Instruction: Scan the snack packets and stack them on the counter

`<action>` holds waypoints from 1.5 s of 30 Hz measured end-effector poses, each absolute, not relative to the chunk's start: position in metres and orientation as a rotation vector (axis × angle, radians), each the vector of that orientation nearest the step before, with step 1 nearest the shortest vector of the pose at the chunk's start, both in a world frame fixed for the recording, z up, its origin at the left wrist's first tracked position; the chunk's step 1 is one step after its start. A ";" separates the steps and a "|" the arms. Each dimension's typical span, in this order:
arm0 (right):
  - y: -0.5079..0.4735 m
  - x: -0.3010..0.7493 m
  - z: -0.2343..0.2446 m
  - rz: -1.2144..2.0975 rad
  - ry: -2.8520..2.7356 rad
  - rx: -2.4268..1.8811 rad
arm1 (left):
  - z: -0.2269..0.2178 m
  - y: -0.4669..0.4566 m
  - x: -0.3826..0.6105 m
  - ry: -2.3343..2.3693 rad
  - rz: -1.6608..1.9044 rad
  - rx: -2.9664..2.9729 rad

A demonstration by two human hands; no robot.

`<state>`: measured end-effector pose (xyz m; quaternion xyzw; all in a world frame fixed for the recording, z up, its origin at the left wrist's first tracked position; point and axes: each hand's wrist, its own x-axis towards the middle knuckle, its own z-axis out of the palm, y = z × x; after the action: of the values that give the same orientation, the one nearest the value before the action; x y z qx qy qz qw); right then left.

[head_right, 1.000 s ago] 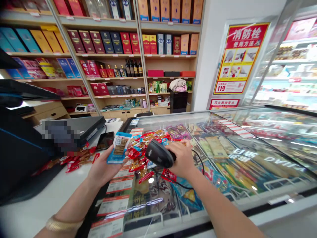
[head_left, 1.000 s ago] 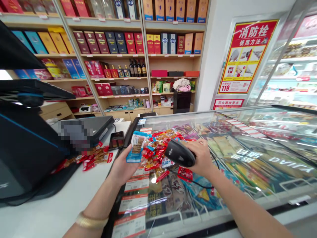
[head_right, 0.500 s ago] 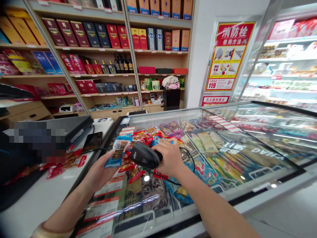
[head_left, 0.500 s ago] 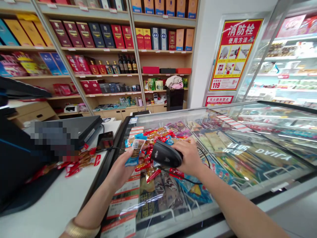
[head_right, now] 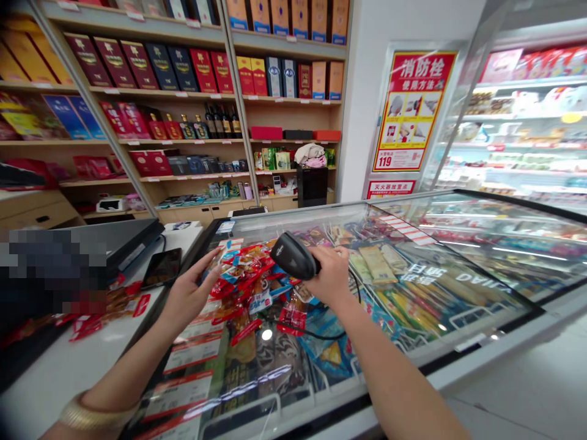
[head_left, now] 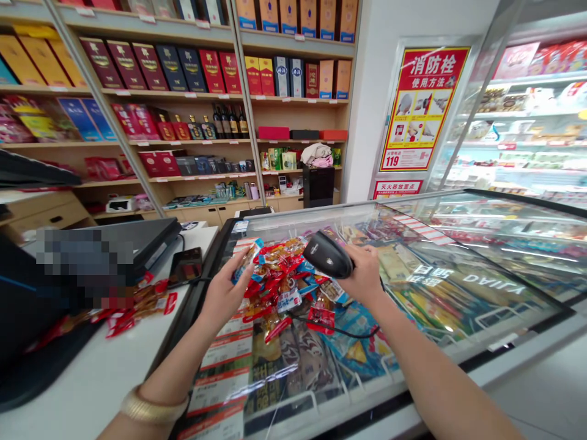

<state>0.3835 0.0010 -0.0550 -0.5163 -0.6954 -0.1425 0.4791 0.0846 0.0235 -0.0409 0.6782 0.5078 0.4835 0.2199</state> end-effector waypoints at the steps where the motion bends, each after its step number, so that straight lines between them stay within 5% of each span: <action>1: 0.005 0.387 -0.056 -0.364 -1.666 -1.284 | -0.040 0.032 0.090 1.406 1.309 1.979; 14: 0.016 0.403 -0.070 -0.457 -1.685 -1.336 | -0.049 0.057 0.138 1.497 0.880 2.576; 23: 0.011 0.404 -0.070 -0.515 -1.697 -1.250 | -0.043 0.033 -0.031 1.939 1.236 2.325; 30: 0.002 0.390 -0.070 -0.540 -1.824 -1.163 | -0.041 0.015 -0.154 2.410 0.769 2.050; 39: 0.004 0.387 -0.079 -0.571 -1.873 -1.080 | -0.043 -0.010 -0.155 2.488 0.487 1.853; 42: 0.003 0.385 -0.077 -0.551 -1.880 -1.059 | -0.036 -0.021 -0.149 2.473 0.720 1.759; 45: 0.000 0.382 -0.072 -0.521 -1.875 -1.053 | -0.025 -0.028 -0.127 2.286 1.319 1.390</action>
<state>0.3818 -0.0004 -0.0723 -0.4255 -0.7575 -0.2104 0.4481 -0.1269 -0.0285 -0.0249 0.4645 0.7640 0.4408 0.0795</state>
